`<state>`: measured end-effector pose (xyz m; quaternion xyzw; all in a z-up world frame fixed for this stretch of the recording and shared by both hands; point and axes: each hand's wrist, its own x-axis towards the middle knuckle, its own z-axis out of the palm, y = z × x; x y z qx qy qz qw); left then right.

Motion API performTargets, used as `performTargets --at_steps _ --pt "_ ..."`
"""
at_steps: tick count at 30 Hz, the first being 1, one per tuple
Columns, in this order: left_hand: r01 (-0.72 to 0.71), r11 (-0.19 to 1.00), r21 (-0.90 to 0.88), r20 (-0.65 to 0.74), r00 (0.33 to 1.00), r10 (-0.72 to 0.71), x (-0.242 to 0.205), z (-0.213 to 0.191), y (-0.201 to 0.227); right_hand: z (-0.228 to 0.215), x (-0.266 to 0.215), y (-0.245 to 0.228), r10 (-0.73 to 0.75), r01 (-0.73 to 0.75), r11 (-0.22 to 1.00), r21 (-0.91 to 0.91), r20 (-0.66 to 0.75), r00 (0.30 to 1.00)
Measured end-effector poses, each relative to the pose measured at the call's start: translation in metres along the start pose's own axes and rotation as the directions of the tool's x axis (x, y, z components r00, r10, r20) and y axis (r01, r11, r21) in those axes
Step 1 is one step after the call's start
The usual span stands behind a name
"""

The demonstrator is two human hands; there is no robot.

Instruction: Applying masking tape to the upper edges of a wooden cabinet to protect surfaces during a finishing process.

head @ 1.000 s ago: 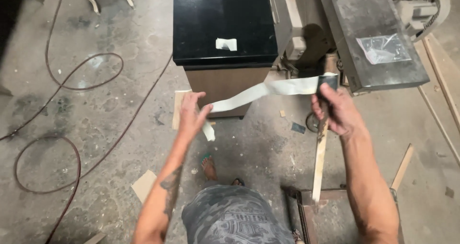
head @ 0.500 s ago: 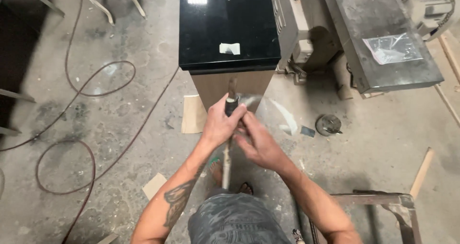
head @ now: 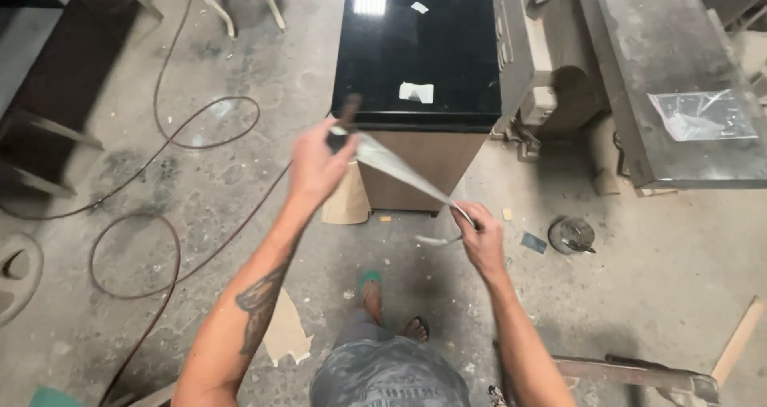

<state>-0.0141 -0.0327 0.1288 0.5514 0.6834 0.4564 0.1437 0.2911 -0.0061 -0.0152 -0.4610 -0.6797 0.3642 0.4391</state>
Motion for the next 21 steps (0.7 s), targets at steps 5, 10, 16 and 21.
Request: performTargets --at_steps 5,10,16,21 --pt "0.059 0.998 -0.009 -0.093 0.994 -0.059 0.016 -0.010 -0.065 -0.041 0.011 0.048 0.093 -0.099 0.993 0.060 0.100 0.991" --pt "0.335 0.897 -0.287 -0.165 0.906 -0.391 0.034 0.009 -0.136 -0.073 0.046 0.060 0.249 -0.254 0.959 0.127 0.061 0.967" --pt "0.356 0.777 -0.520 -0.153 0.856 -0.494 0.061 0.033 -0.174 -0.081 0.120 0.095 0.157 -0.161 0.986 -0.039 -0.089 0.984" --pt "0.227 0.807 -0.545 -0.276 0.861 -0.428 0.067 0.049 -0.227 -0.059 0.168 0.121 -0.038 0.030 0.997 -0.076 -0.111 0.993"
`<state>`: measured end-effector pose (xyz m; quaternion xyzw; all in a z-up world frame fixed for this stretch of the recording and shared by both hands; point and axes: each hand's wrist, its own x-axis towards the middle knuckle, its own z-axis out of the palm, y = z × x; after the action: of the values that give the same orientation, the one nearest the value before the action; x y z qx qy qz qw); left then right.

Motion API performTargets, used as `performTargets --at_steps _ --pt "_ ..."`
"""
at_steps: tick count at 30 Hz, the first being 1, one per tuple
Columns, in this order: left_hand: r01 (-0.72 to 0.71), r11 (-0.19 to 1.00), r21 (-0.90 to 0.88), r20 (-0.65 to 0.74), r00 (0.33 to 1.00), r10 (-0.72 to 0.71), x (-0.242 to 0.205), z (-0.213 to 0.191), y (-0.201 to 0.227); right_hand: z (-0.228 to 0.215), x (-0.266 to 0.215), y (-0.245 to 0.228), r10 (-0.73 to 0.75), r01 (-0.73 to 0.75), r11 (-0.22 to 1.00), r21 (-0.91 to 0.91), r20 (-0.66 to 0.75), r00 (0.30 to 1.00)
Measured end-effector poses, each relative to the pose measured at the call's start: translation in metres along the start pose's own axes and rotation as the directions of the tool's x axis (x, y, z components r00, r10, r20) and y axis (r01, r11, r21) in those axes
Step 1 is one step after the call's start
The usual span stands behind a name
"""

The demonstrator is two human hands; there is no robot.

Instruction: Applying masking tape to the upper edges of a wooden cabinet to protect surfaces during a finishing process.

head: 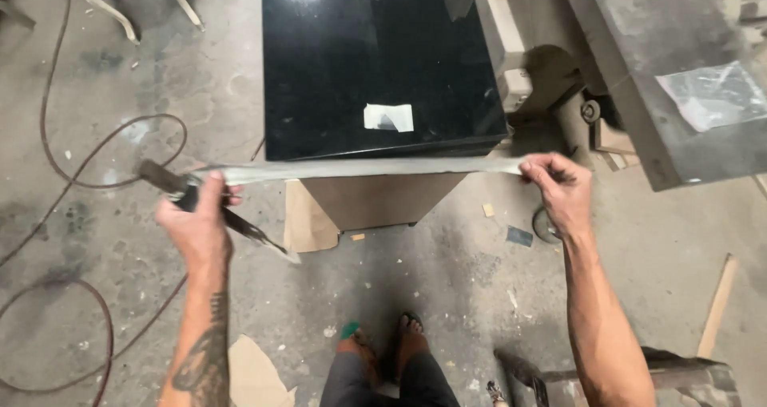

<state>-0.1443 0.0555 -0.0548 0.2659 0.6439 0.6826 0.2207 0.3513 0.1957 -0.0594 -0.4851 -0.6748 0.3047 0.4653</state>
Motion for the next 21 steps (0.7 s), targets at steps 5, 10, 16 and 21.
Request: performTargets --at_steps 5,10,16,21 --pt "-0.097 0.970 -0.223 -0.113 0.991 0.073 0.009 0.011 -0.010 0.018 0.027 0.015 -0.143 0.143 0.990 -0.001 0.017 0.990" --pt "-0.220 0.964 -0.146 -0.118 0.972 0.204 -0.012 0.020 -0.012 0.026 0.017 0.055 -0.073 0.081 0.988 0.135 -0.061 0.995" --pt "-0.282 0.946 -0.162 -0.133 0.956 0.263 -0.022 0.014 -0.051 0.042 -0.002 0.112 -0.150 0.209 0.860 0.466 -0.161 0.976" --pt "-0.294 0.952 -0.091 -0.160 0.948 0.277 -0.043 0.011 -0.106 0.065 -0.025 0.156 -0.214 0.300 0.690 0.659 -0.209 0.954"
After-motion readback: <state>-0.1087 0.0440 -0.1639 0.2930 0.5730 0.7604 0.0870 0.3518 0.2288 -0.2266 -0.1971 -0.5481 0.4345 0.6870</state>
